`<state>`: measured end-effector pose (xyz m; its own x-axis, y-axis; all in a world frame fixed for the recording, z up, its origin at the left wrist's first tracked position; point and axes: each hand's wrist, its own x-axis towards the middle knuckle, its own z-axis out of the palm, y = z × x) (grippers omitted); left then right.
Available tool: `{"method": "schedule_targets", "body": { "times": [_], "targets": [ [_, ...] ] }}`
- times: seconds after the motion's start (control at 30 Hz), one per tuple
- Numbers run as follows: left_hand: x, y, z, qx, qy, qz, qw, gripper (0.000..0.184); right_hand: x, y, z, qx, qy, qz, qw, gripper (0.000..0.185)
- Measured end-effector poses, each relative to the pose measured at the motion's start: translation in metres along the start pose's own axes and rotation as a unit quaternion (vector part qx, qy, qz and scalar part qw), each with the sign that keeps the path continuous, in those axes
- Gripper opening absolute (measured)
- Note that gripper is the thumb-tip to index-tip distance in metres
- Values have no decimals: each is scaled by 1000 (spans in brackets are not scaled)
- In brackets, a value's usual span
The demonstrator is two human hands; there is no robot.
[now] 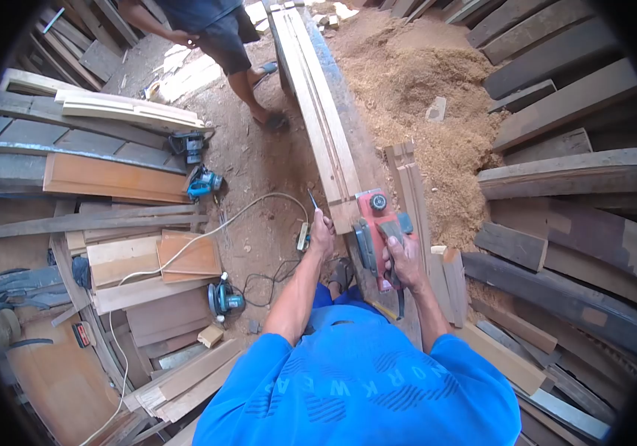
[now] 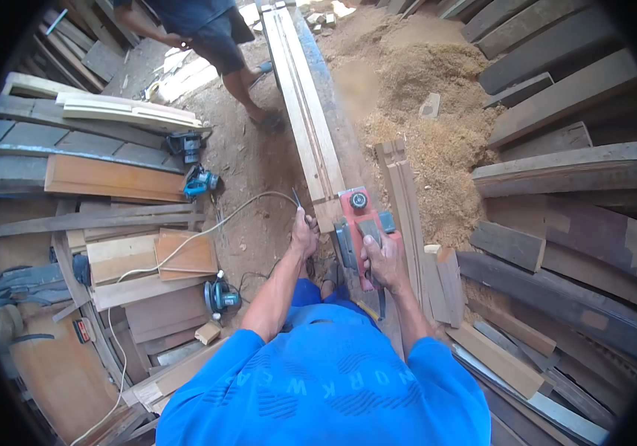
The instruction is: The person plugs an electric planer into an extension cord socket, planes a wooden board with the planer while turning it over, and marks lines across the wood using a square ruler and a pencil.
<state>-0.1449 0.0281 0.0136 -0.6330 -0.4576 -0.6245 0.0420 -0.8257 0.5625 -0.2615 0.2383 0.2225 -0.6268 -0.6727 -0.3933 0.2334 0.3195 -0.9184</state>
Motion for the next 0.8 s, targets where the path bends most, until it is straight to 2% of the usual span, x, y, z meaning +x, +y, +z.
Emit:
{"method": "schedule_targets", "body": {
  "times": [0.1, 0.23, 0.27, 0.37, 0.4, 0.5, 0.6, 0.73, 0.8],
  "targets": [
    [-7, 7, 13, -60, 32, -19, 998, 54, 2, -2, -2, 15, 16, 10, 1000, 48],
    [5, -1, 15, -38, 36, -24, 998, 54, 10, -11, -3, 11, 21, 9, 1000, 45],
    [6, 1, 3, -36, -32, -32, 998, 53, 10, -10, -3, 8, 15, 5, 1000, 45],
    [4, 1, -10, -34, -44, -40, 998, 51, 15, -5, -5, 4, -4, 13, 1000, 43],
    [-8, 3, -5, -32, 23, -19, 999, 47, 19, -4, -5, 7, -10, 19, 1000, 43],
    [-38, 8, -21, 122, 133, 0, 984, 42, 23, 8, -7, 0, -20, 20, 1000, 43],
    [-49, -6, -111, 201, 36, -52, 977, 38, 22, 8, -6, -7, -26, 22, 999, 43],
    [-96, -10, -105, 289, 116, -84, 946, 27, 23, 21, -8, -17, -38, 30, 999, 47],
    [-104, -17, -94, 275, 132, -118, 945, 25, 24, 25, -8, -16, -40, 42, 998, 49]
  ]
}}
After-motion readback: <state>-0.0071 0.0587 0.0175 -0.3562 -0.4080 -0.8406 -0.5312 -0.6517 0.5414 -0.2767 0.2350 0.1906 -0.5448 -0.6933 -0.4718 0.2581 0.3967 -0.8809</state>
